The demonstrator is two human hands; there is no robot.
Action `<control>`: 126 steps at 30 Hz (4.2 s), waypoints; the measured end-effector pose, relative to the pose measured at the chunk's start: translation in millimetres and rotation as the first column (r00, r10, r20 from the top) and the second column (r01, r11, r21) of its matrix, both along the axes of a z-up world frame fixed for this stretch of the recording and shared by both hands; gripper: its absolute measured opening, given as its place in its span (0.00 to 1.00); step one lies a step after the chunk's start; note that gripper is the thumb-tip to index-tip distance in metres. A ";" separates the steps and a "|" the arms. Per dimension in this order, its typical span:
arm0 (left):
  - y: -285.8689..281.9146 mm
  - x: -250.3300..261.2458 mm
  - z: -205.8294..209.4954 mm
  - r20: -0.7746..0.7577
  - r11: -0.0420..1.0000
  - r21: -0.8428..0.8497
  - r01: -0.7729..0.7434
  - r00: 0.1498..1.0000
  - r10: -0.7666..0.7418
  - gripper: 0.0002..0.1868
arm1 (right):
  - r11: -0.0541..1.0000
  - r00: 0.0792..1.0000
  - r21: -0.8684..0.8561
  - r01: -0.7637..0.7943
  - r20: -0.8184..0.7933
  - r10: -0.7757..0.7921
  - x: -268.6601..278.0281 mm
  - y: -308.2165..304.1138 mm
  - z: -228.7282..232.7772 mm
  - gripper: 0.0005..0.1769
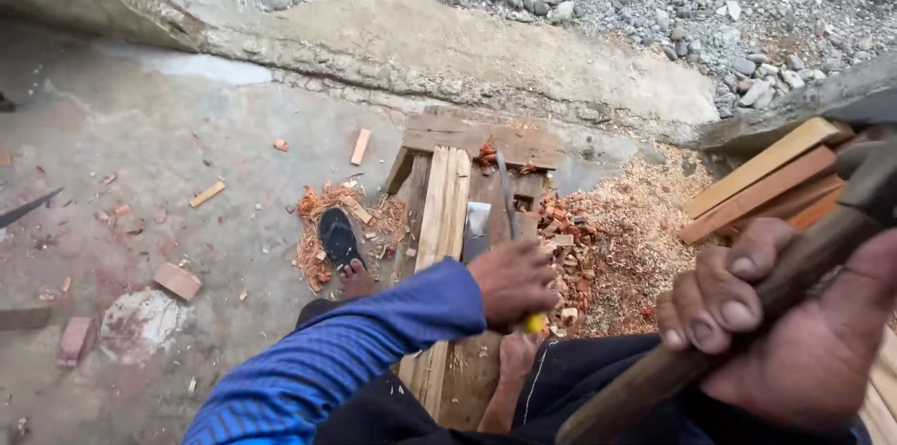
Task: The recorder uses a hammer and a chisel to carve out a channel in a piece of wood while sitting on a low bench.
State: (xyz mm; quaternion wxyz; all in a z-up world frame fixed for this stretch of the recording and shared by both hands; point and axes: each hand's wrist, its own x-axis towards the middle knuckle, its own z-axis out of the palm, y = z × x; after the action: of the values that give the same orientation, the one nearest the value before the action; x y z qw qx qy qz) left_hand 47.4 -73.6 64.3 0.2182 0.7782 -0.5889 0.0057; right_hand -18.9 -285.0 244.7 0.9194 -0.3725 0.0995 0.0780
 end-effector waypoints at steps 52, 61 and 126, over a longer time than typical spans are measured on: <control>7.5 58.7 -11.4 -0.968 0.654 -0.220 -0.724 0.080 -0.237 0.22 | 0.921 0.985 -0.355 0.160 -0.005 -0.173 -73.0 0.8 -40.6 0.19; 47.5 24.6 46.0 -0.861 0.476 -0.478 -0.738 0.501 -0.087 0.34 | 0.816 0.979 -0.571 0.089 -0.101 -0.177 -173.0 49.2 -196.0 0.10; 76.9 1.2 -43.9 -0.820 0.757 -0.363 -0.543 0.572 0.017 0.13 | 0.385 0.992 -0.915 -0.116 -0.090 0.087 -98.9 81.3 -161.1 0.34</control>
State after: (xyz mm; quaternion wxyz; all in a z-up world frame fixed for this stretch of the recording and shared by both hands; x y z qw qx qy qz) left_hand 48.6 3.3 20.4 0.6721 0.6825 -0.2634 -0.1142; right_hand -117.8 -203.6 83.6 0.5538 -0.8215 0.1155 0.0713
